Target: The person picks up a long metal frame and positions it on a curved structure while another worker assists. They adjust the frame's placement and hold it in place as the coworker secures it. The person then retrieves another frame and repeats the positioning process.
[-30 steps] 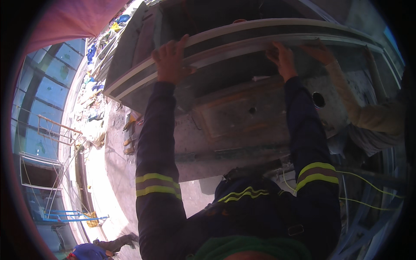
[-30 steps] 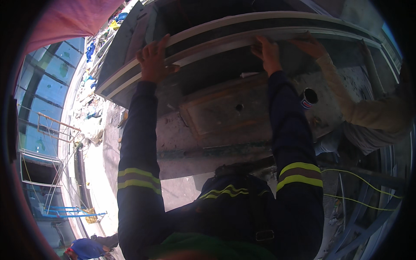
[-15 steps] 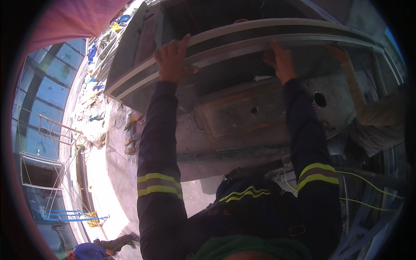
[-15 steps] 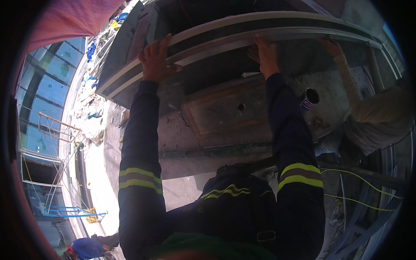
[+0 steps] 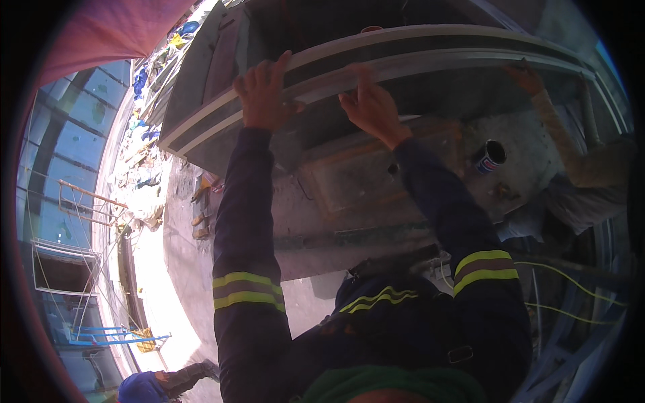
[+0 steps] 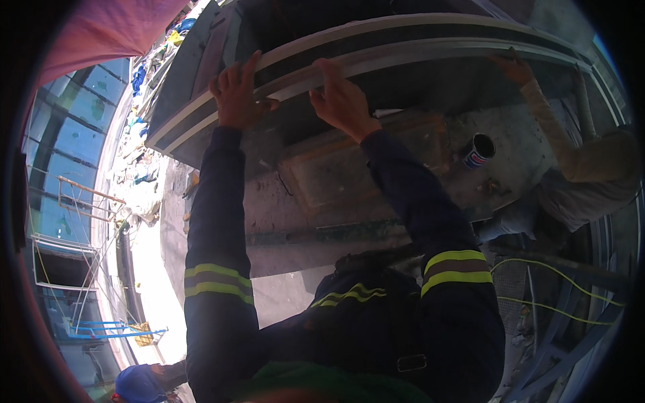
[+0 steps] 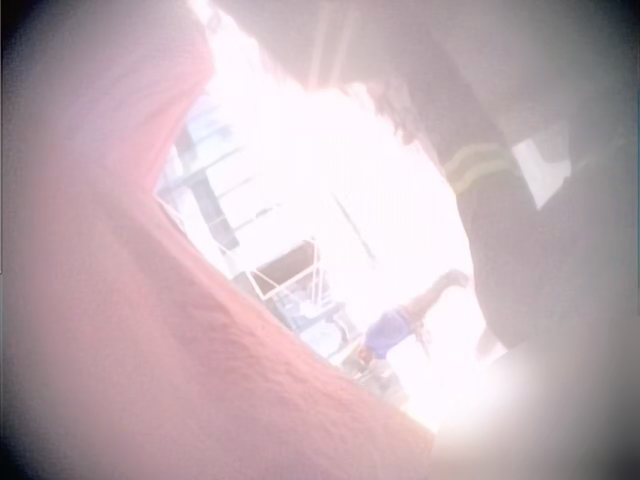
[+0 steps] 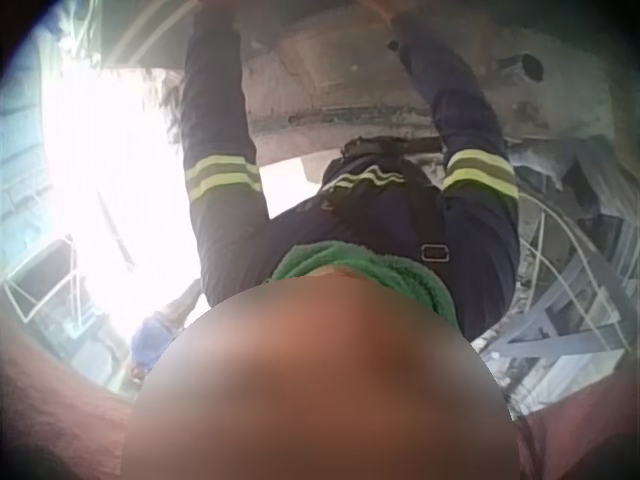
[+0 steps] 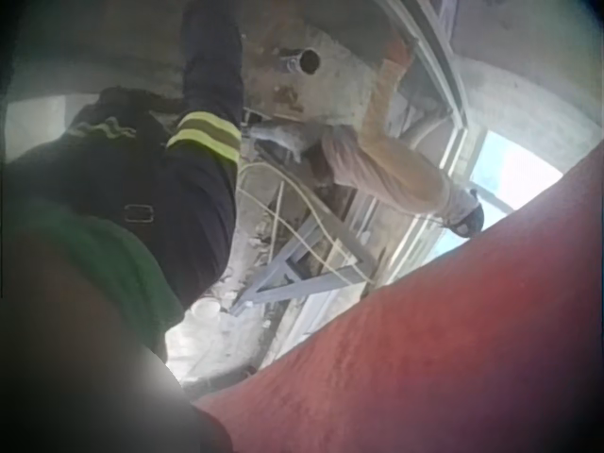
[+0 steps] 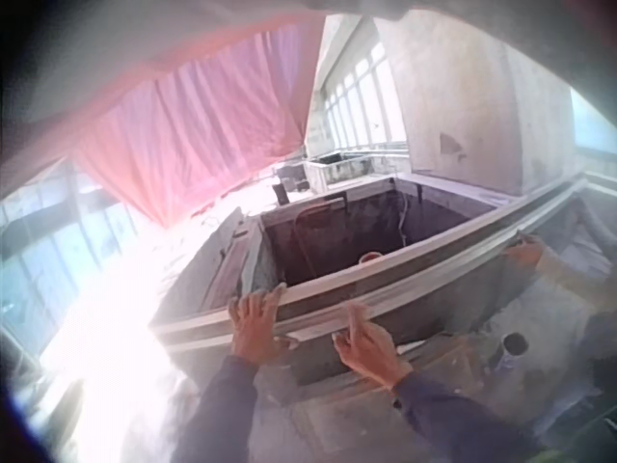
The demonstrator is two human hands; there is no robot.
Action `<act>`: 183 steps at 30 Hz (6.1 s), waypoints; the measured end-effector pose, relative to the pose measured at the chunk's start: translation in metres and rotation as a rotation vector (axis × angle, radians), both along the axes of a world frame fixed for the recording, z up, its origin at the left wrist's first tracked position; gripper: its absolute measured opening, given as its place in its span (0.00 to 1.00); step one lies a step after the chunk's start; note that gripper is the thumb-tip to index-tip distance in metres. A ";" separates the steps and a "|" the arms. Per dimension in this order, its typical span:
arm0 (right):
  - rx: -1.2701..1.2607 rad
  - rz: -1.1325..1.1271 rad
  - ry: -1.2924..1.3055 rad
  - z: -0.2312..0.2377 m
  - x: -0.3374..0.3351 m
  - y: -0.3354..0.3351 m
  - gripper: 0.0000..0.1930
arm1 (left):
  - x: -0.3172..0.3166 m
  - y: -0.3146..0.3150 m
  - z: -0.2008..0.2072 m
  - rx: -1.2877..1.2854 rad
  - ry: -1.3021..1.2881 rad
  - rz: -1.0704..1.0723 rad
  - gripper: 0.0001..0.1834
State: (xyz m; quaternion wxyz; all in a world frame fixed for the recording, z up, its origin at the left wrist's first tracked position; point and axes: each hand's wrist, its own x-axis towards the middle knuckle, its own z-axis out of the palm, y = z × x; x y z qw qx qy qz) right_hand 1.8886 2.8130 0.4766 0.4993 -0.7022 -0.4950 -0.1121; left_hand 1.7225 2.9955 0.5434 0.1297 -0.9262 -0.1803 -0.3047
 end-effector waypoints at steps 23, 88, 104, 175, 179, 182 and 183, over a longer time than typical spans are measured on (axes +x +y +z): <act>-0.034 -0.017 0.369 -0.041 0.024 -0.058 0.36 | 0.009 -0.011 0.002 0.010 -0.001 0.049 0.68; 0.029 -0.104 0.356 -0.023 0.046 -0.036 0.36 | 0.002 -0.003 0.007 -0.040 0.095 0.043 0.68; 0.082 -0.050 0.395 -0.028 0.049 -0.036 0.37 | 0.002 -0.003 0.005 0.011 0.060 0.048 0.66; 0.897 0.868 1.869 -0.044 0.032 -0.003 0.09 | 0.003 0.001 0.002 -0.022 0.063 0.020 0.63; 0.875 0.822 1.875 -0.057 0.036 -0.002 0.06 | 0.003 0.001 0.002 -0.024 0.058 0.014 0.63; 0.824 0.751 1.837 -0.067 0.036 -0.002 0.07 | 0.005 0.000 0.003 -0.021 0.069 0.052 0.64; 0.782 0.733 1.793 -0.069 0.035 -0.003 0.09 | 0.006 0.000 0.003 -0.021 0.061 0.047 0.64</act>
